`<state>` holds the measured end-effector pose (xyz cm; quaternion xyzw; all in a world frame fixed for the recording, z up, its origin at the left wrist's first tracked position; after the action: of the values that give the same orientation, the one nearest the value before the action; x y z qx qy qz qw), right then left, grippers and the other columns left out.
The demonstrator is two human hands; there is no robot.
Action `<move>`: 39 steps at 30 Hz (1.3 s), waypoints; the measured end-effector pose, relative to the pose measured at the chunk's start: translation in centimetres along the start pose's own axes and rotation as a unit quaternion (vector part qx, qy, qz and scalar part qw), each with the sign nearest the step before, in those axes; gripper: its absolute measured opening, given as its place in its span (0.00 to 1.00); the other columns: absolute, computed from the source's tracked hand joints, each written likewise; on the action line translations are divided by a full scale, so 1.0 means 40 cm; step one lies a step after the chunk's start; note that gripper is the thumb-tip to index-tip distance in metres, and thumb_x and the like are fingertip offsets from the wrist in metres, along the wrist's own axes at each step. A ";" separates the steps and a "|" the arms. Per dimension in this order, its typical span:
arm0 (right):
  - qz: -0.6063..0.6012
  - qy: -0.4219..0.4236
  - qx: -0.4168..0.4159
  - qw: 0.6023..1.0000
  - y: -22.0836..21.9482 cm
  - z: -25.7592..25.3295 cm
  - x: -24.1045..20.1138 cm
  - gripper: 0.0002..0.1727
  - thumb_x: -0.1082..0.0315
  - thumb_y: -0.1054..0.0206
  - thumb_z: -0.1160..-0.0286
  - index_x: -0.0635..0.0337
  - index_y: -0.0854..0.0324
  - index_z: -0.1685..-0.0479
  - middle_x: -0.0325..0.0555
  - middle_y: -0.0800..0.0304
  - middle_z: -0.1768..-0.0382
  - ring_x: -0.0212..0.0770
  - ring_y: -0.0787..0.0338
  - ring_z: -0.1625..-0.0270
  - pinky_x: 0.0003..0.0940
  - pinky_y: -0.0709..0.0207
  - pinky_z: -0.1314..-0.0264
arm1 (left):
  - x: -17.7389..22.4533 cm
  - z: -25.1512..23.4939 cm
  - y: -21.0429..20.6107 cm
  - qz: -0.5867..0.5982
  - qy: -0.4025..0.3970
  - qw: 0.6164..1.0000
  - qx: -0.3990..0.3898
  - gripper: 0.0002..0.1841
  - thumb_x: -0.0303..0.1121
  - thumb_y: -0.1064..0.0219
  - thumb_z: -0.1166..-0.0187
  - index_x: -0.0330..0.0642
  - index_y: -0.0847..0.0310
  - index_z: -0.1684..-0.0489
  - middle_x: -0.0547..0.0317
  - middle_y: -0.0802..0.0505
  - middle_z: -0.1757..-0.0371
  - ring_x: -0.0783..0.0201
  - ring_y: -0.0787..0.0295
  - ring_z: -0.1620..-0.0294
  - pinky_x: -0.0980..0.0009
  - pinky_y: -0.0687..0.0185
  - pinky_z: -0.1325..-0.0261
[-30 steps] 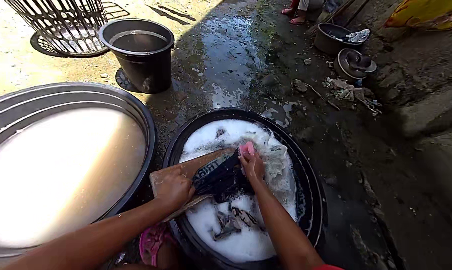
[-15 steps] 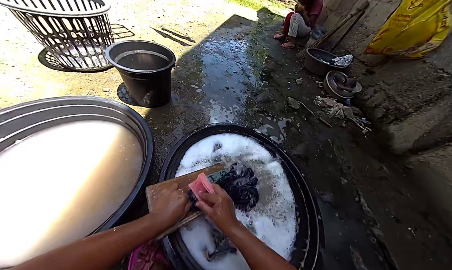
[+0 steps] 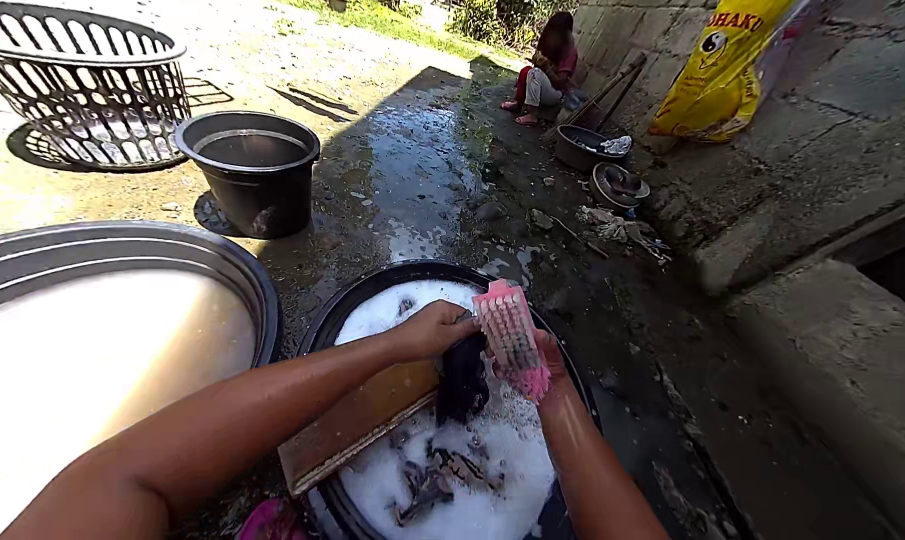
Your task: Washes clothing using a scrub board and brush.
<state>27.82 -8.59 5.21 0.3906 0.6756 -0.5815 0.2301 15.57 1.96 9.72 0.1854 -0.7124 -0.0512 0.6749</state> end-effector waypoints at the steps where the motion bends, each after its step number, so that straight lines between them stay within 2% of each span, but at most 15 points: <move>1: 0.028 0.022 -0.005 0.999 -0.015 0.001 -0.039 0.52 0.42 0.16 0.46 0.44 0.37 0.15 0.42 0.04 0.47 0.40 0.02 0.57 0.34 0.07 0.65 | 0.029 -0.014 0.004 0.043 -0.019 0.999 0.004 0.17 0.34 0.45 0.08 0.42 0.21 0.72 0.77 0.20 0.79 0.87 0.25 0.77 0.85 0.27 0.68; 5: 0.095 0.113 0.028 0.989 -0.068 0.003 -0.175 0.41 0.45 0.16 0.45 0.43 0.22 0.26 0.39 0.03 0.50 0.37 0.02 0.57 0.35 0.06 0.59 | 0.093 -0.020 -0.005 0.083 -0.054 0.995 -0.031 0.16 0.32 0.41 0.11 0.45 0.18 0.74 0.79 0.16 0.79 0.88 0.22 0.76 0.86 0.25 0.68; 10: 0.102 0.250 -0.020 0.963 -0.068 0.005 -0.322 0.25 0.47 0.20 0.40 0.47 0.09 0.43 0.38 0.02 0.52 0.33 0.03 0.53 0.31 0.08 0.51 | -0.010 0.013 -0.017 0.070 -0.005 0.993 -0.096 0.15 0.34 0.39 0.12 0.47 0.18 0.76 0.82 0.16 0.81 0.89 0.22 0.79 0.87 0.26 0.71; 14: 0.090 0.364 0.171 0.911 0.098 -0.014 -0.348 0.24 0.49 0.16 0.47 0.44 0.14 0.50 0.32 0.04 0.59 0.27 0.05 0.57 0.29 0.09 0.57 | -0.153 0.066 0.032 0.027 0.097 0.991 -0.085 0.19 0.37 0.40 0.10 0.45 0.20 0.79 0.79 0.17 0.82 0.87 0.24 0.80 0.84 0.27 0.71; 16: 0.181 0.325 0.260 0.891 0.205 -0.036 -0.264 0.34 0.50 0.21 0.37 0.41 0.31 0.30 0.29 0.09 0.49 0.25 0.08 0.50 0.28 0.11 0.49 | -0.224 0.087 0.060 0.001 0.164 0.985 -0.045 0.20 0.40 0.41 0.09 0.41 0.20 0.77 0.74 0.17 0.80 0.84 0.23 0.79 0.82 0.26 0.70; 17: 0.251 0.287 0.293 0.877 0.263 -0.037 -0.204 0.43 0.55 0.27 0.30 0.47 0.45 0.14 0.34 0.15 0.39 0.27 0.10 0.45 0.29 0.12 0.44 | -0.262 0.096 0.068 -0.032 0.202 0.979 -0.027 0.20 0.41 0.41 0.09 0.38 0.19 0.73 0.69 0.17 0.79 0.80 0.23 0.78 0.78 0.24 0.68; 19: 0.384 0.183 0.371 0.825 0.353 -0.006 -0.074 0.47 0.73 0.34 0.26 0.67 0.57 0.07 0.58 0.26 0.23 0.34 0.13 0.40 0.29 0.17 0.38 | -0.324 0.118 0.066 -0.135 0.287 0.948 -0.033 0.22 0.42 0.42 0.07 0.26 0.18 0.60 0.46 0.15 0.67 0.58 0.20 0.66 0.57 0.23 0.55; 22: 0.587 0.008 0.458 0.667 0.421 0.117 0.100 0.36 0.71 0.25 0.29 0.72 0.30 0.19 0.73 0.19 0.29 0.59 0.11 0.34 0.50 0.22 0.29 | -0.373 0.154 0.048 -0.220 0.370 0.901 -0.060 0.25 0.42 0.46 0.06 0.20 0.19 0.44 0.24 0.13 0.44 0.33 0.15 0.37 0.36 0.28 0.30; 25: 0.680 -0.117 0.462 0.557 0.465 0.256 0.231 0.26 0.64 0.29 0.24 0.60 0.17 0.26 0.80 0.23 0.27 0.78 0.22 0.26 0.71 0.33 0.25 | -0.345 0.172 0.048 -0.198 0.351 0.915 -0.019 0.25 0.42 0.48 0.05 0.22 0.19 0.43 0.27 0.12 0.46 0.36 0.15 0.41 0.39 0.27 0.33; 27: 0.637 -0.148 0.481 0.584 0.453 0.303 0.261 0.22 0.72 0.37 0.17 0.72 0.21 0.26 0.84 0.26 0.27 0.79 0.26 0.23 0.66 0.38 0.19 | -0.314 0.190 0.050 -0.171 0.332 0.928 0.019 0.24 0.42 0.50 0.04 0.23 0.20 0.46 0.31 0.13 0.52 0.40 0.16 0.48 0.42 0.26 0.38; 29: 0.601 -0.212 0.491 0.594 0.408 0.298 0.252 0.23 0.71 0.46 0.10 0.75 0.30 0.21 0.72 0.25 0.23 0.61 0.26 0.18 0.49 0.39 0.13 | -0.300 0.224 0.043 -0.170 0.326 0.929 0.043 0.24 0.42 0.50 0.04 0.24 0.20 0.50 0.33 0.13 0.56 0.40 0.16 0.51 0.41 0.25 0.41; 31: 0.690 -0.038 0.453 0.563 0.365 0.236 0.246 0.22 0.70 0.35 0.22 0.72 0.16 0.32 0.74 0.15 0.33 0.67 0.17 0.26 0.58 0.29 0.19 | -0.299 0.262 0.028 -0.188 0.332 0.923 0.053 0.25 0.44 0.51 0.04 0.25 0.18 0.48 0.31 0.11 0.53 0.36 0.13 0.47 0.37 0.25 0.38; 34: 0.691 0.156 0.309 0.635 0.159 0.102 0.297 0.18 0.68 0.23 0.39 0.68 0.06 0.49 0.78 0.12 0.44 0.73 0.09 0.44 0.63 0.16 0.43 | -0.323 0.297 -0.004 -0.237 0.335 0.911 0.027 0.29 0.47 0.57 0.03 0.25 0.19 0.45 0.29 0.12 0.47 0.34 0.15 0.38 0.36 0.27 0.33; 37: 0.657 0.045 0.125 0.742 -0.056 0.045 0.383 0.15 0.64 0.23 0.35 0.59 0.04 0.50 0.72 0.15 0.32 0.70 0.11 0.36 0.63 0.18 0.36 | -0.335 0.300 -0.014 -0.352 0.351 0.864 -0.072 0.30 0.46 0.60 0.03 0.24 0.19 0.47 0.27 0.11 0.45 0.31 0.15 0.34 0.35 0.25 0.34; 39: 0.674 -0.096 0.142 0.719 0.001 0.021 0.369 0.14 0.65 0.26 0.27 0.60 0.06 0.47 0.70 0.18 0.28 0.68 0.14 0.32 0.63 0.22 0.33 | -0.334 0.305 -0.008 -0.385 0.365 0.842 -0.101 0.29 0.43 0.59 0.04 0.23 0.19 0.48 0.26 0.11 0.44 0.30 0.15 0.33 0.35 0.25 0.35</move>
<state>19.04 -5.57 -6.30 0.7127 0.1179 -0.3961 0.5668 3.95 3.95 -3.99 0.3812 -0.2764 -0.3067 0.8272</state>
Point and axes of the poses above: each hand's wrist, its own z-axis away from the middle knuckle, its own y-axis out of the back of the hand, x = y × z, the point moved 6 cm from there along -z, towards the middle knuckle
